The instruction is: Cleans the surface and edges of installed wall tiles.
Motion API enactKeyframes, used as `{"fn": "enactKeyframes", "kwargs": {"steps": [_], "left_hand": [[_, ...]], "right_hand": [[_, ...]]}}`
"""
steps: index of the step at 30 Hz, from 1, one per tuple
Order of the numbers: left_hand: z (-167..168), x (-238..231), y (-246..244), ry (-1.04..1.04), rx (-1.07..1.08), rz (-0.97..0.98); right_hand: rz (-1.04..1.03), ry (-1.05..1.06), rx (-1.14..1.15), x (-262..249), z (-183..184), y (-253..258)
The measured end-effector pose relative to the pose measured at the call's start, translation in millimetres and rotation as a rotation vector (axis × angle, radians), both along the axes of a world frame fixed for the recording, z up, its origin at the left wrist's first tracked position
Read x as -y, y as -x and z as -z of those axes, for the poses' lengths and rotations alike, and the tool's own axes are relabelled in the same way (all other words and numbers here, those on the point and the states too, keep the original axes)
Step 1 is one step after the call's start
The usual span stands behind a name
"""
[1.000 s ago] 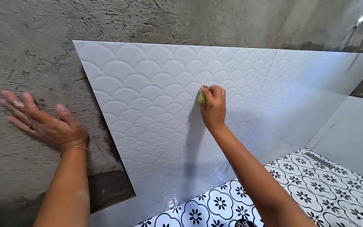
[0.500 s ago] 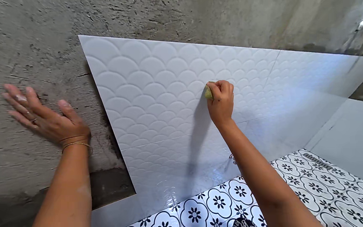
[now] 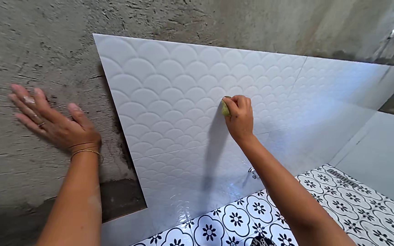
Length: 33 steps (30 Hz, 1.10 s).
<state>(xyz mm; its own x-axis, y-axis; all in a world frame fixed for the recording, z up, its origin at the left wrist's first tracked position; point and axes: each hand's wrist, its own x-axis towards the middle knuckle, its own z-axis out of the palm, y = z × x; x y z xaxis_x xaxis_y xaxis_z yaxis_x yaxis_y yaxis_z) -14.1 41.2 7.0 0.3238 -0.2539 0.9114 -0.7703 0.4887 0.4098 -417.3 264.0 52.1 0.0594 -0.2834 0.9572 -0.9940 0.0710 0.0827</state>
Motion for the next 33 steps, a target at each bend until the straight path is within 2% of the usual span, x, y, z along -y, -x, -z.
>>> {"fn": "enactKeyframes", "kwargs": {"steps": [2, 4, 6, 8, 12, 14, 16, 19, 23, 25, 28, 31, 33], "left_hand": [[-1, -1, 1, 0.009, -0.006, -0.001], [-2, -2, 2, 0.008, -0.006, 0.005], [-3, -2, 2, 0.043, 0.0, 0.002], [-3, -2, 2, 0.05, 0.002, -0.001], [-2, 3, 1, 0.061, -0.01, -0.008], [-1, 2, 1, 0.03, -0.022, -0.018], [0, 2, 1, 0.007, -0.026, -0.018], [0, 3, 0, 0.038, -0.025, -0.007], [-1, -2, 1, 0.064, -0.004, 0.015], [-3, -6, 3, 0.052, -0.008, 0.018], [-3, -5, 3, 0.062, -0.002, 0.006], [-4, -7, 2, 0.058, -0.007, 0.007], [-6, -7, 2, 0.071, -0.008, 0.001]], "right_hand": [[0.026, -0.018, 0.08, -3, -11, 7], [0.058, -0.005, 0.285, -7, -31, 14], [0.06, 0.058, 0.521, -4, -53, 12], [0.029, 0.144, 0.587, 8, -69, -4], [-0.171, 0.136, 0.276, 35, -90, -89], [-0.286, 0.125, 0.079, 53, -87, -134], [-0.342, 0.118, -0.077, 64, -79, -152], [-0.257, 0.116, -0.077, 52, -79, -115], [-0.002, 0.038, 0.387, 8, -89, -33], [0.024, 0.12, 0.516, 10, -89, -27], [-0.068, 0.207, 0.431, 33, -93, -70], [-0.267, 0.214, 0.289, 61, -97, -151], [-0.396, 0.226, 0.174, 81, -78, -207]]}}
